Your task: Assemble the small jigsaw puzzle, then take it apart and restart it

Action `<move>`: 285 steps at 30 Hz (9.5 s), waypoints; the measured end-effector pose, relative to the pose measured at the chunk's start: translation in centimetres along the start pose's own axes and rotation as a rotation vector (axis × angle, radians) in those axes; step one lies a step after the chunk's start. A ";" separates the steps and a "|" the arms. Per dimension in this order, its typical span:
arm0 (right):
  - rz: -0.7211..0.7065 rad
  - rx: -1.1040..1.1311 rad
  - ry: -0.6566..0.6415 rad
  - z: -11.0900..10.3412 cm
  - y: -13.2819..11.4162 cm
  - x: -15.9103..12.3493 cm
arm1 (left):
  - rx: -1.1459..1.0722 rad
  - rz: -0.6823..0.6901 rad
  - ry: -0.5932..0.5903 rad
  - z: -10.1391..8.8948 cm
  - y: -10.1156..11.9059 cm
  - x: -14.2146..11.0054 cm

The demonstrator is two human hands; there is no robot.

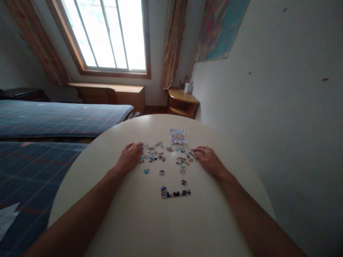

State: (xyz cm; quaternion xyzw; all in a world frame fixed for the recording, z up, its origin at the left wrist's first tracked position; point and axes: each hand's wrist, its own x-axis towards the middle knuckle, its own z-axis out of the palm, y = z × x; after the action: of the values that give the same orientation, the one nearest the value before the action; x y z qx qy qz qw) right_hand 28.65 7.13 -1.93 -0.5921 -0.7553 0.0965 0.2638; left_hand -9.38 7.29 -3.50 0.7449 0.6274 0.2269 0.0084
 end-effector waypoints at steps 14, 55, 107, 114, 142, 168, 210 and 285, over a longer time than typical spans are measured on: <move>-0.029 -0.021 -0.017 -0.2 -0.4 -0.1 | 0.159 0.004 -0.034 -2.0 0.5 0.4; -0.438 0.109 -0.108 1.7 -8.4 -2.1 | -0.877 0.014 -0.116 -1.0 9.5 -3.2; -0.366 0.234 -0.111 2.3 -8.7 -2.3 | 0.271 -0.149 -0.013 -2.7 2.7 0.3; -0.378 0.230 -0.101 2.5 -8.3 -2.4 | 0.313 -0.305 0.007 -3.8 0.9 0.4; -0.355 0.212 -0.165 2.1 -8.7 -2.3 | -0.626 0.010 -0.137 -1.4 9.2 -3.1; -0.337 0.131 -0.167 0.7 -5.4 -1.3 | -0.278 0.277 -0.230 -2.4 8.7 -3.0; -0.351 0.123 -0.214 1.0 -5.5 -1.5 | -0.042 0.192 -0.175 -3.0 2.7 -1.7; -0.245 0.186 -0.154 1.5 -4.1 -1.1 | -0.081 -0.130 0.016 -2.7 0.9 -0.4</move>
State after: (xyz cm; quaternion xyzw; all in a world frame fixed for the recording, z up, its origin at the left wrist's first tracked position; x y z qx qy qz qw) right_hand 24.63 5.16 -1.60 -0.4597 -0.8276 0.1781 0.2684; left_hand -9.50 6.03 -0.94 0.6997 0.6649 0.2568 0.0484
